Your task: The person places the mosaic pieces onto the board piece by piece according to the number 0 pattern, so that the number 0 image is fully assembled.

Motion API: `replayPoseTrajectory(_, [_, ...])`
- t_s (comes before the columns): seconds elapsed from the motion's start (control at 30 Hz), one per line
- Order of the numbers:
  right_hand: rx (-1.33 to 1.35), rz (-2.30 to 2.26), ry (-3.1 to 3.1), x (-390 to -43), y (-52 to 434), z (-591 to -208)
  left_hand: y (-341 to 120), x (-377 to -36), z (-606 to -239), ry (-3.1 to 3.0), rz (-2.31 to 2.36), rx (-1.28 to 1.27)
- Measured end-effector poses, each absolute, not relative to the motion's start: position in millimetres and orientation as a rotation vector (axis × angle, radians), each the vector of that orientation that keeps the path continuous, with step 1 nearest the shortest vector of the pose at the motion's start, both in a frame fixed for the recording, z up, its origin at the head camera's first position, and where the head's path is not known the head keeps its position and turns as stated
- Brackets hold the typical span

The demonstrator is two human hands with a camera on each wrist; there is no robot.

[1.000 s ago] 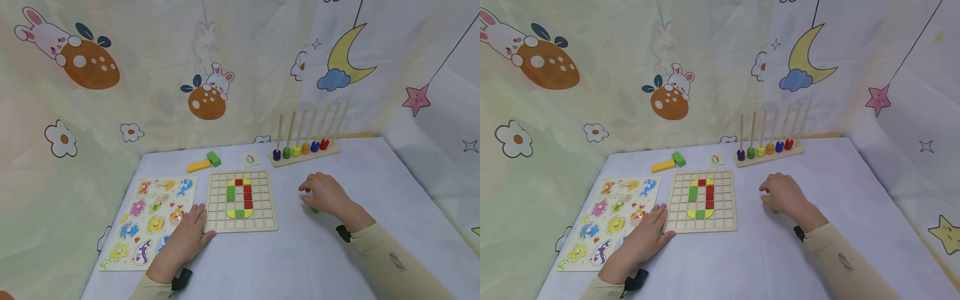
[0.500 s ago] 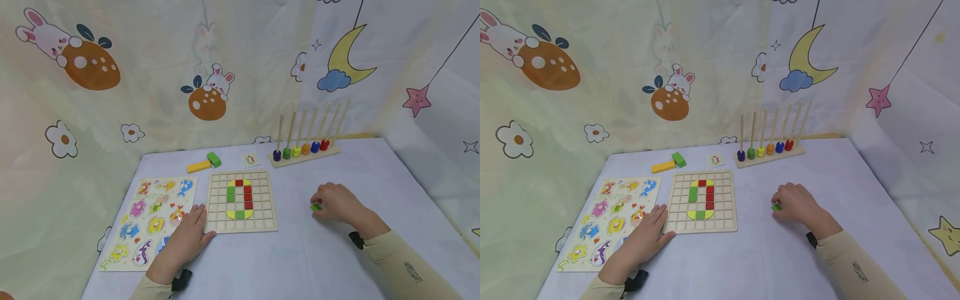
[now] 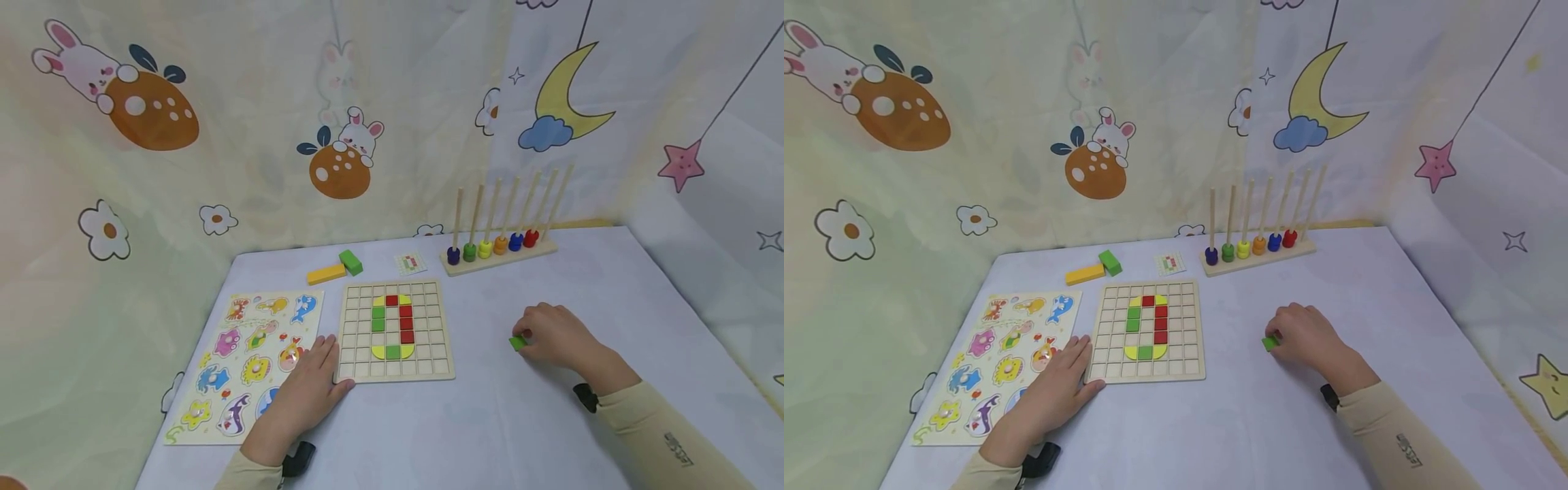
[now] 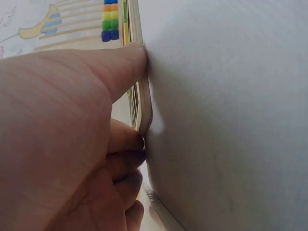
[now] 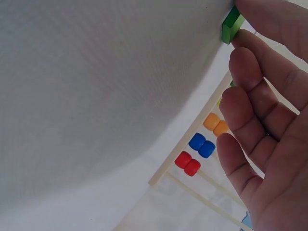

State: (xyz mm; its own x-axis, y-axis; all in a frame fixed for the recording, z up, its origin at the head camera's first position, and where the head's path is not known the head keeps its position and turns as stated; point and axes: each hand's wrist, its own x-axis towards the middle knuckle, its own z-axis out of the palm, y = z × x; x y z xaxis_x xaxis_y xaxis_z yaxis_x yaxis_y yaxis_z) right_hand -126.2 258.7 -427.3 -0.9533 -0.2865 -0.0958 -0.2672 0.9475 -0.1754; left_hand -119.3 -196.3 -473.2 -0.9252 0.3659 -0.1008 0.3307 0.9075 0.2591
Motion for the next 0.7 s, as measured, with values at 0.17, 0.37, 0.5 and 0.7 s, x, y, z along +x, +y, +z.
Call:
replayPoseTrajectory(0.17, [-0.434, -0.242, 2.994, -126.5, 258.2, -428.9, -196.3, -118.6, -473.0, 2.925, 0.359, 0.537])
replayPoseTrajectory(0.37, [-0.42, -0.231, 3.016, -127.7, 258.9, -434.3, -196.0, -118.3, -472.5, 2.92, 0.357, 0.534])
replayPoseTrajectory(0.5, [-0.415, -0.239, 3.03, -127.5, 260.3, -435.8, -195.8, -118.1, -472.8, 2.922, 0.363, 0.53])
replayPoseTrajectory(0.7, [-0.44, -0.246, 3.037, -128.4, 261.2, -438.1, -195.9, -118.2, -472.7, 2.929, 0.363, 0.532])
